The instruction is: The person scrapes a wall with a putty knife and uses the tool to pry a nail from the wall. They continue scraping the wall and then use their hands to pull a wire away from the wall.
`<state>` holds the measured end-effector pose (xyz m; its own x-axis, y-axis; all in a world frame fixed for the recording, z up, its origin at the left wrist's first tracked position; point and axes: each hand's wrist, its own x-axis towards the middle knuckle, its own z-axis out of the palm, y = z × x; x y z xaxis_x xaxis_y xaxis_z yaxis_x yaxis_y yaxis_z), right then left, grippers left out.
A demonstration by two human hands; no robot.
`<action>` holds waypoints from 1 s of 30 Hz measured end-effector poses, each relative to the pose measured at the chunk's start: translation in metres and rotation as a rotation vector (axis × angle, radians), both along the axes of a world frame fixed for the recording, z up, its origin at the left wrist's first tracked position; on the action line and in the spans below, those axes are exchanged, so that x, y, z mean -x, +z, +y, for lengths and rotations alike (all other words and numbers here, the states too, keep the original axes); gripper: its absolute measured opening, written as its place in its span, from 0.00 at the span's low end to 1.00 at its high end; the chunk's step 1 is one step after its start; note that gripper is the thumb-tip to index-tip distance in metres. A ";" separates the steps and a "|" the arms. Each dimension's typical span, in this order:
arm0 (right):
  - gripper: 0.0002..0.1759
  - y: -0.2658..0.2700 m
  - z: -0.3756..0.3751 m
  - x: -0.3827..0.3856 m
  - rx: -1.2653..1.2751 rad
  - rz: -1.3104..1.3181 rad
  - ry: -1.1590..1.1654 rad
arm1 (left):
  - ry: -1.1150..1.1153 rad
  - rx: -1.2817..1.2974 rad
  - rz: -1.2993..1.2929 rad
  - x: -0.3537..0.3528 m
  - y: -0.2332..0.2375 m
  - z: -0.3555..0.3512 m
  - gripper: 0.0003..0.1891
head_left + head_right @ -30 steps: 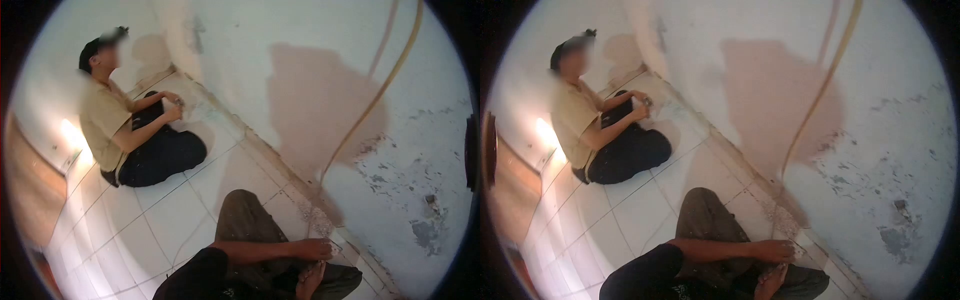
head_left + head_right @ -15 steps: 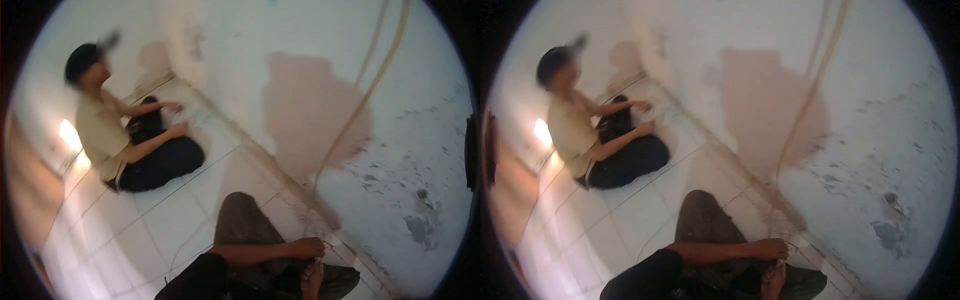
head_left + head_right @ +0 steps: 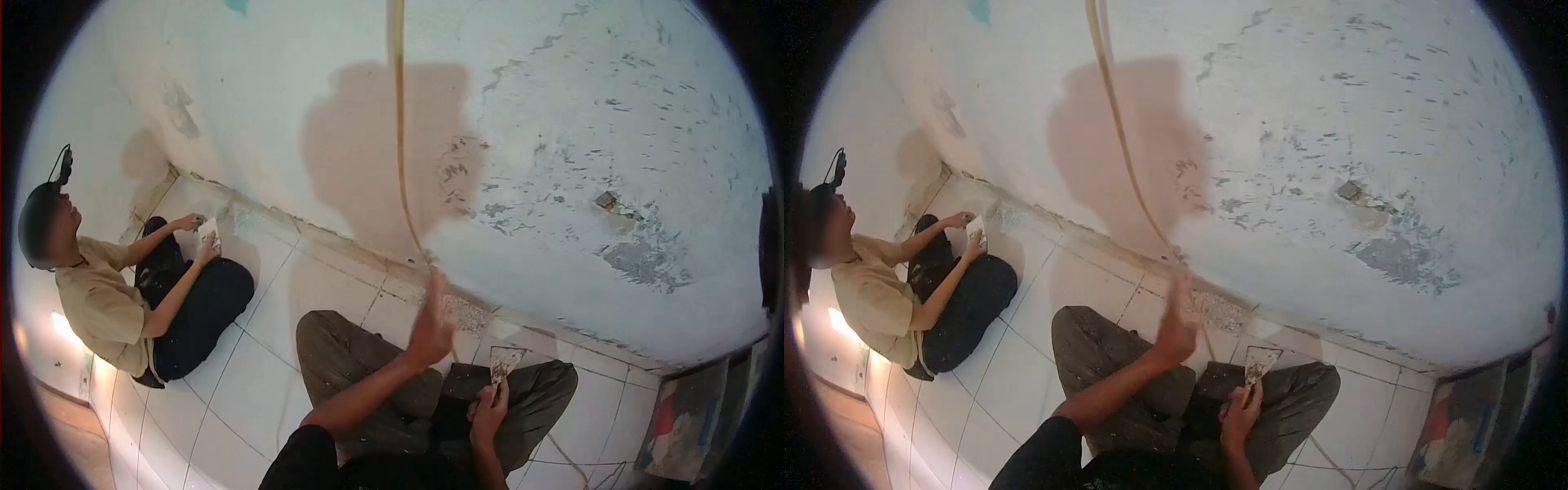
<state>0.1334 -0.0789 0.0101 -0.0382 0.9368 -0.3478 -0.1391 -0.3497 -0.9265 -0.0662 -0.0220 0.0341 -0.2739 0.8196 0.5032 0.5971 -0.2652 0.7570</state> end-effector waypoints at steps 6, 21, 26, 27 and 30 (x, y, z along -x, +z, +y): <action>0.30 -0.007 -0.006 0.005 -0.116 -0.120 0.074 | 0.238 -0.163 -0.308 0.039 0.039 -0.004 0.25; 0.28 -0.006 -0.002 0.012 -0.197 -0.213 0.144 | -0.034 0.163 -0.741 -0.029 -0.012 -0.037 0.18; 0.26 -0.016 0.011 -0.003 -0.300 -0.341 0.073 | -0.010 0.235 -0.722 -0.063 -0.022 -0.051 0.20; 0.25 -0.028 0.020 -0.012 -0.446 -0.465 -0.035 | -0.004 0.249 -0.715 -0.061 -0.019 -0.053 0.21; 0.18 0.102 0.074 -0.046 -0.556 -0.225 -0.425 | -0.116 -0.247 -0.564 -0.007 0.063 -0.035 0.36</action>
<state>0.1798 -0.0053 0.1125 0.3836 0.8953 0.2264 0.0562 0.2220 -0.9734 -0.0592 -0.0570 0.0975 -0.4690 0.7380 0.4851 0.0800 -0.5115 0.8555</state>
